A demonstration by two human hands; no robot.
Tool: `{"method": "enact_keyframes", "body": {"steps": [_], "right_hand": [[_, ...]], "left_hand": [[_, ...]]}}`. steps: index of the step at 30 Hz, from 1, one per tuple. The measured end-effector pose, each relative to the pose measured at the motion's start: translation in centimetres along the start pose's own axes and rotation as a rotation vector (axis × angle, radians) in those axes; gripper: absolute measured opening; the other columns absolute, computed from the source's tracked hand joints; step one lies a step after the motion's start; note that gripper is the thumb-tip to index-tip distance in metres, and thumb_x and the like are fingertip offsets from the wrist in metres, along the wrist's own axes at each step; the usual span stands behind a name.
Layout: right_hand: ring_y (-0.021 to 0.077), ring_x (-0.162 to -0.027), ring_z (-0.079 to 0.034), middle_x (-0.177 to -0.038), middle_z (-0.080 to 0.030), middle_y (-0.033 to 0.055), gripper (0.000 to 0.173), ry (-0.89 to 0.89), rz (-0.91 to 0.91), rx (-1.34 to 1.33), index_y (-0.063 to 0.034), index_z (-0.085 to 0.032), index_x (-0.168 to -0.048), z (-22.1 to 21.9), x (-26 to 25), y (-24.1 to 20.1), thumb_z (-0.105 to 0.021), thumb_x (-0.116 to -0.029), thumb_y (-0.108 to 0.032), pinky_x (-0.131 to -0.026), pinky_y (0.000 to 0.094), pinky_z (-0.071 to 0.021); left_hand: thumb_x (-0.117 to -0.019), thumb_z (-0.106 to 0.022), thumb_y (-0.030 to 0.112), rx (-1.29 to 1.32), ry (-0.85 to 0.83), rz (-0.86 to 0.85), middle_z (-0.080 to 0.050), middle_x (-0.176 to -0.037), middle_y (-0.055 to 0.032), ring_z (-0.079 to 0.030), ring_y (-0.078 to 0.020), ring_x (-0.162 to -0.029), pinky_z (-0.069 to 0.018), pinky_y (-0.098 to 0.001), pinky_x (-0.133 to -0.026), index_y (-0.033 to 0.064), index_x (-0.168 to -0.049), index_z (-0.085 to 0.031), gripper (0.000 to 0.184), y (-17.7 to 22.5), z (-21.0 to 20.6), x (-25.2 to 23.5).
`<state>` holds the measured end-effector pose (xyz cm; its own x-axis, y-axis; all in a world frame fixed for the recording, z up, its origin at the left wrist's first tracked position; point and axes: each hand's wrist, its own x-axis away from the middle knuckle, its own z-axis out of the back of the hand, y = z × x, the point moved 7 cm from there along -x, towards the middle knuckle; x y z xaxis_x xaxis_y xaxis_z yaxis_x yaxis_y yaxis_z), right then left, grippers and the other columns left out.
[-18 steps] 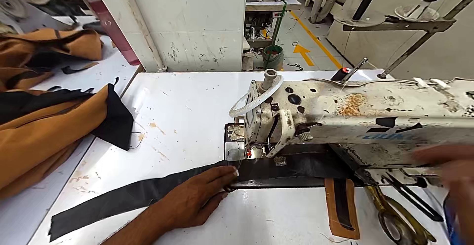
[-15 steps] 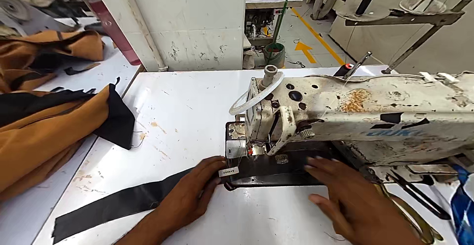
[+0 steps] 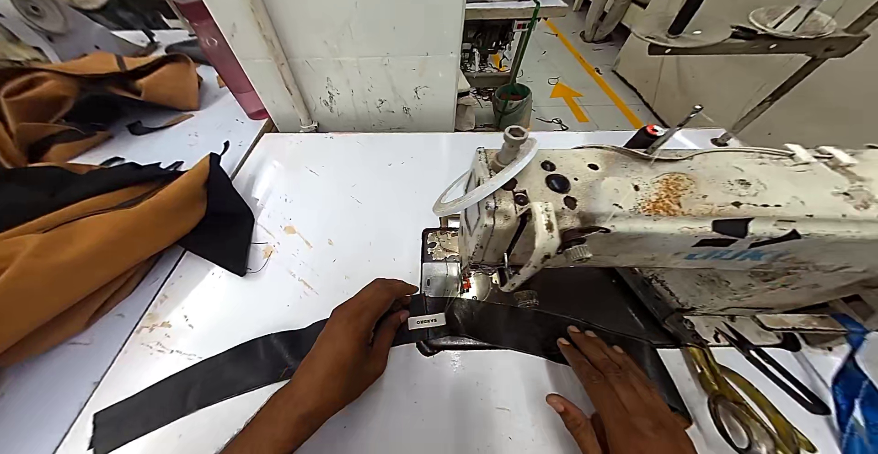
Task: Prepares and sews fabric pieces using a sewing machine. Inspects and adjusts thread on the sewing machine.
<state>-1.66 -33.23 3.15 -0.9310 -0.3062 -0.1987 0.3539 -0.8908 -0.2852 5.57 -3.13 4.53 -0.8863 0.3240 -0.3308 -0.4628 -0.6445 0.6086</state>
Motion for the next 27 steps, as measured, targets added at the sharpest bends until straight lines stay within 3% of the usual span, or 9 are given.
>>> {"method": "enact_keyframes", "body": {"steps": [3, 6, 8, 11, 16, 20, 23, 25, 27], "right_hand": [[0.0239, -0.128, -0.062, -0.131, -0.069, 0.0099, 0.036, 0.201, 0.06, -0.111, -0.0086, -0.072, -0.123, 1.4, 0.4, -1.1, -0.056, -0.1056, -0.036, -0.108, 0.0408, -0.05], [0.0178, -0.108, -0.07, -0.111, -0.074, 0.0066, 0.026, 0.401, -0.019, -0.063, -0.0098, -0.075, -0.109, 3.8, 1.4, 1.8, -0.056, -0.1043, -0.027, -0.092, 0.0321, -0.0581], [0.0236, -0.093, -0.073, -0.102, -0.074, 0.0106, 0.025, 0.466, -0.208, 0.088, -0.0056, -0.075, -0.106, 6.7, 2.3, 6.3, -0.057, -0.1016, -0.022, -0.079, 0.0409, -0.0618], [0.0351, -0.093, -0.072, -0.108, -0.071, 0.018, 0.022, 0.313, -0.49, 0.154, -0.0025, -0.073, -0.116, 9.1, 4.0, 14.7, -0.061, -0.1014, -0.014, -0.082, 0.057, -0.0591], [0.0419, -0.094, -0.069, -0.105, -0.07, 0.022, 0.023, 0.15, -0.487, 0.167, -0.0045, -0.075, -0.115, 7.2, 4.9, 19.6, -0.074, -0.0929, -0.011, -0.082, 0.065, -0.0551], [0.056, -0.104, -0.06, -0.11, -0.062, 0.0342, 0.029, 0.255, -0.465, 0.149, 0.0029, -0.068, -0.125, 8.3, 5.7, 17.0, -0.063, -0.0973, -0.004, -0.088, 0.0723, -0.0483], [0.0414, -0.104, -0.063, -0.12, -0.059, 0.0278, 0.039, 0.207, -0.37, -0.046, 0.0022, -0.058, -0.137, 8.9, 4.7, 9.6, -0.051, -0.1024, -0.014, -0.082, 0.056, -0.0551], [0.039, -0.111, -0.064, -0.126, -0.061, 0.0293, 0.04, 0.102, -0.215, -0.244, 0.0083, -0.054, -0.137, 6.8, 2.8, 3.5, -0.049, -0.1051, -0.014, -0.092, 0.0534, -0.0557], [0.028, -0.101, -0.068, -0.119, -0.066, 0.0221, 0.037, 0.062, -0.116, -0.368, 0.0061, -0.057, -0.134, 3.9, 0.7, -1.6, -0.05, -0.1054, -0.016, -0.086, 0.0442, -0.0589]], "left_hand": [[-0.1006, -0.055, 0.029, -0.075, 0.035, 0.064, -0.07, -0.104, 0.0032, -0.068, -0.0064, -0.089, -0.0601, -0.0264, -0.079, 0.0142, -0.119, -0.072, 0.029, 1.3, -1.8, -1.1], [-0.092, -0.066, 0.042, -0.147, 0.044, 0.09, -0.066, -0.1, -0.0031, -0.065, -0.0146, -0.083, -0.0579, -0.0356, -0.071, 0.0145, -0.11, -0.079, 0.035, 1.1, -4.7, -1.8], [-0.0897, -0.068, 0.043, -0.155, 0.098, 0.088, -0.067, -0.097, -0.0019, -0.066, -0.0154, -0.083, -0.0573, -0.0375, -0.07, 0.0171, -0.102, -0.082, 0.032, 0.8, -5.4, -2.0], [-0.0893, -0.069, 0.036, -0.117, 0.13, 0.117, -0.068, -0.092, 0.0026, -0.066, -0.01, -0.079, -0.0574, -0.0339, -0.067, 0.0198, -0.093, -0.082, 0.021, 0.7, -5.4, -2.1], [-0.0915, -0.071, 0.028, -0.05, 0.076, 0.144, -0.069, -0.091, 0.0056, -0.066, -0.0058, -0.078, -0.0577, -0.0291, -0.068, 0.0194, -0.093, -0.08, 0.012, 0.4, -5.0, -2.5], [-0.0942, -0.071, 0.027, 0.018, 0.026, 0.146, -0.071, -0.092, 0.0081, -0.067, -0.0031, -0.079, -0.0587, -0.0259, -0.071, 0.0208, -0.095, -0.079, 0.01, -0.4, -4.9, -2.5], [-0.0991, -0.065, 0.024, 0.043, -0.013, 0.138, -0.066, -0.091, 0.0043, -0.064, -0.0077, -0.079, -0.0578, -0.0315, -0.072, 0.016, -0.097, -0.073, 0.011, -0.4, -5.0, -2.4], [-0.1018, -0.061, 0.024, 0.052, -0.031, 0.136, -0.065, -0.091, 0.0037, -0.064, -0.008, -0.08, -0.0571, -0.0315, -0.073, 0.0149, -0.099, -0.07, 0.013, -0.3, -5.0, -2.5], [-0.103, -0.059, 0.025, 0.057, -0.03, 0.143, -0.065, -0.089, 0.005, -0.063, -0.0066, -0.079, -0.0558, -0.0296, -0.072, 0.0157, -0.101, -0.07, 0.014, -0.2, -4.8, -2.5]]}}
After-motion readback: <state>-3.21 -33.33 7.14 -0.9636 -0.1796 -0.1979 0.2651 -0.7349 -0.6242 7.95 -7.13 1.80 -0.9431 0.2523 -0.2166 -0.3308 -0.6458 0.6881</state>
